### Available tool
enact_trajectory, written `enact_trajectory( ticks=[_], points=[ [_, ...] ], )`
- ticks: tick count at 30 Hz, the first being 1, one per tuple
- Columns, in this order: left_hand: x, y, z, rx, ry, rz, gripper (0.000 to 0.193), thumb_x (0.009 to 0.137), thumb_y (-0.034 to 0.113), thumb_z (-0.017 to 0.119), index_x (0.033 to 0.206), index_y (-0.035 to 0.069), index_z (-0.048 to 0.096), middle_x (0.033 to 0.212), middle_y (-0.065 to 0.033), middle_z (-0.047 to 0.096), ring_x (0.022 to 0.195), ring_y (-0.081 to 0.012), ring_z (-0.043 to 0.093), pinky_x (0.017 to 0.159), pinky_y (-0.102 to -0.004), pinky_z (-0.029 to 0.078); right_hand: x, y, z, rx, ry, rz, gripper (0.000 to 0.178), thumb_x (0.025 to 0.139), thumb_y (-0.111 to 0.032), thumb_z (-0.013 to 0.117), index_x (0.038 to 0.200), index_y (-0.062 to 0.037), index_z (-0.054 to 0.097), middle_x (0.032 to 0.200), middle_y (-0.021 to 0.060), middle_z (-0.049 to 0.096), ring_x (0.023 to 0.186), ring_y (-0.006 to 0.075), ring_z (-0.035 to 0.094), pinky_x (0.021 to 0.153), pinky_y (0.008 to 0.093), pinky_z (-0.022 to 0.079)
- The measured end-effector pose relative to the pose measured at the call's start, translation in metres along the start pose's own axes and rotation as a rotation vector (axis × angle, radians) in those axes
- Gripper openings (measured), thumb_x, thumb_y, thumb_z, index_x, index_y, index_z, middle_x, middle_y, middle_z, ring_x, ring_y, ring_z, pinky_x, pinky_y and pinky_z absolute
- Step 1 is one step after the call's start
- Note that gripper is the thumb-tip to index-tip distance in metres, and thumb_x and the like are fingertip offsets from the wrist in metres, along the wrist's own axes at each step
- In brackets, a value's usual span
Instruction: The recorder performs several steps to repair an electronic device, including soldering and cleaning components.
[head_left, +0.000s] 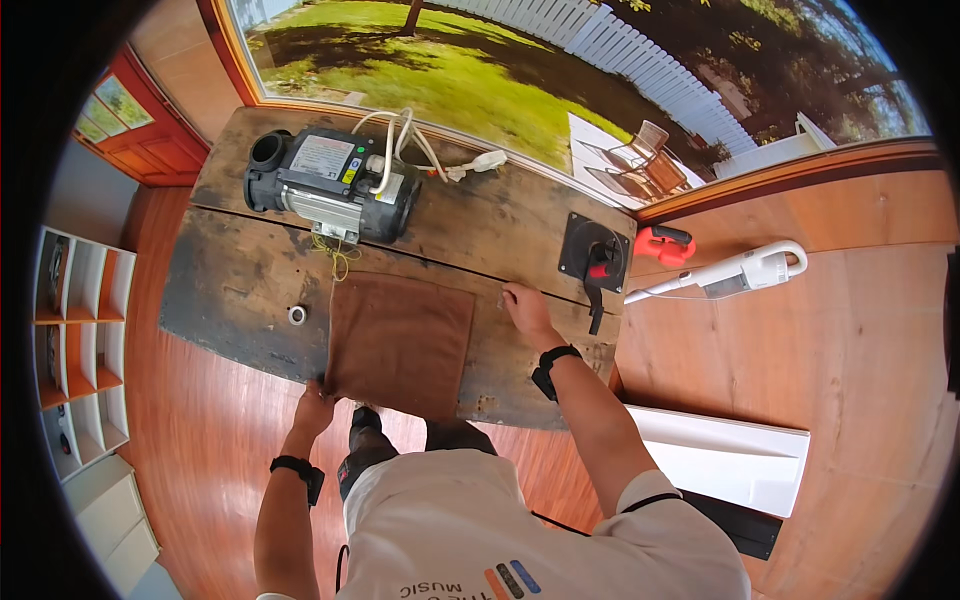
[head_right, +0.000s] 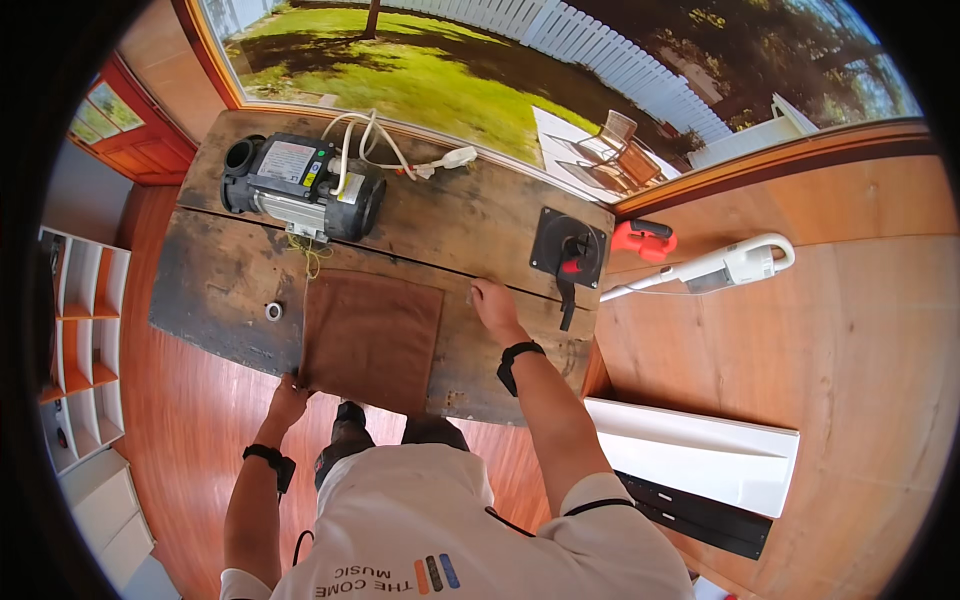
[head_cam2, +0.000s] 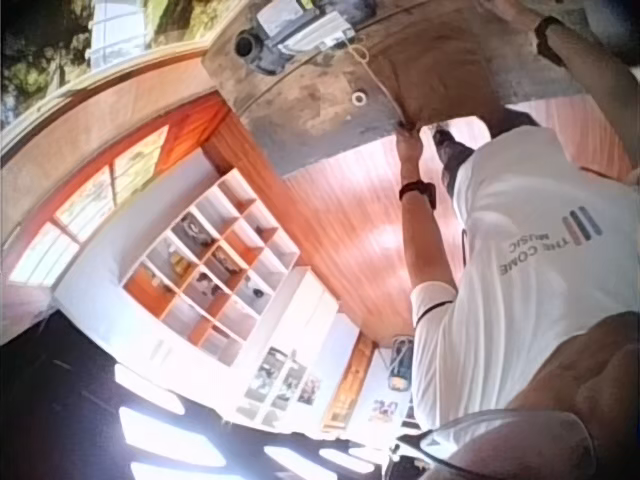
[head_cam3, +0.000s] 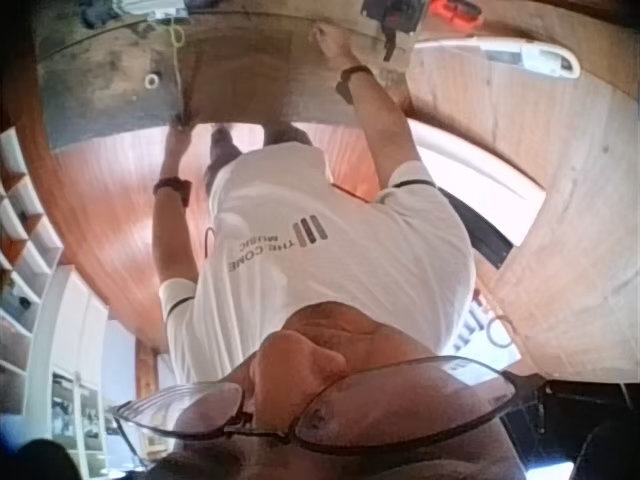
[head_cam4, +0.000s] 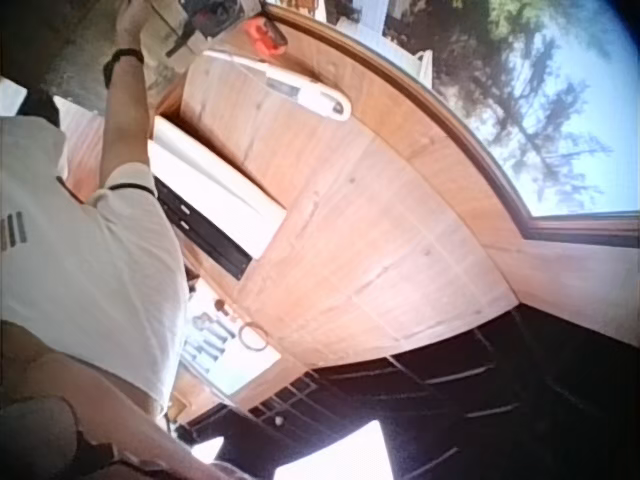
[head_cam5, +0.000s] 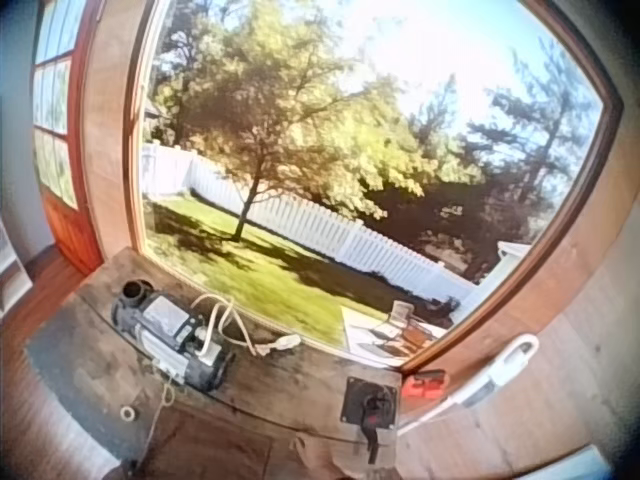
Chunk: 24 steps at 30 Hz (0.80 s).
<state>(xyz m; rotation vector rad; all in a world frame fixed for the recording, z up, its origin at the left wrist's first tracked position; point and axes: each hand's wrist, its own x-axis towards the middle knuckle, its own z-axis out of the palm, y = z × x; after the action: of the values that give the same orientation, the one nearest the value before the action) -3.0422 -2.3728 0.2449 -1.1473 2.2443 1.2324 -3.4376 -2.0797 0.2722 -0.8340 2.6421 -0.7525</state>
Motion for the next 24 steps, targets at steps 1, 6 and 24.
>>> enact_trajectory(
  ticks=[1, 6, 24],
  points=[
    [0.001, -0.001, 0.001, -0.01, 0.003, 0.004, 0.031, 0.088, 0.011, 0.054, 0.11, -0.009, 0.043, 0.108, -0.0329, 0.061, 0.105, -0.0459, 0.06, 0.085, -0.0463, 0.05, 0.001, -0.001, 0.001, -0.066, 0.008, -0.058, 0.015, 0.087, -0.012, 0.059, 0.098, -0.0054, 0.067, 0.095, 0.017, 0.063, 0.086, 0.0375, 0.06, 0.073, 0.0421, 0.05],
    [0.006, -0.017, 0.007, -0.078, 0.015, 0.005, 0.028, 0.089, 0.009, 0.053, 0.107, -0.009, 0.043, 0.109, -0.0325, 0.062, 0.105, -0.0449, 0.061, 0.085, -0.045, 0.05, -0.007, -0.004, 0.005, -0.101, 0.069, -0.16, 0.014, 0.086, -0.011, 0.058, 0.096, -0.0057, 0.067, 0.095, 0.0169, 0.062, 0.085, 0.0377, 0.06, 0.075, 0.0443, 0.049],
    [-0.003, 0.0, 0.0, -0.051, 0.019, -0.033, 0.029, 0.089, 0.009, 0.052, 0.11, -0.009, 0.044, 0.108, -0.0312, 0.062, 0.105, -0.0449, 0.061, 0.085, -0.0462, 0.049, 0.007, -0.007, 0.007, -0.202, 0.067, -0.17, 0.009, 0.082, -0.011, 0.062, 0.081, -0.0024, 0.063, 0.088, 0.0166, 0.061, 0.082, 0.0373, 0.061, 0.071, 0.0451, 0.05]
  ],
)
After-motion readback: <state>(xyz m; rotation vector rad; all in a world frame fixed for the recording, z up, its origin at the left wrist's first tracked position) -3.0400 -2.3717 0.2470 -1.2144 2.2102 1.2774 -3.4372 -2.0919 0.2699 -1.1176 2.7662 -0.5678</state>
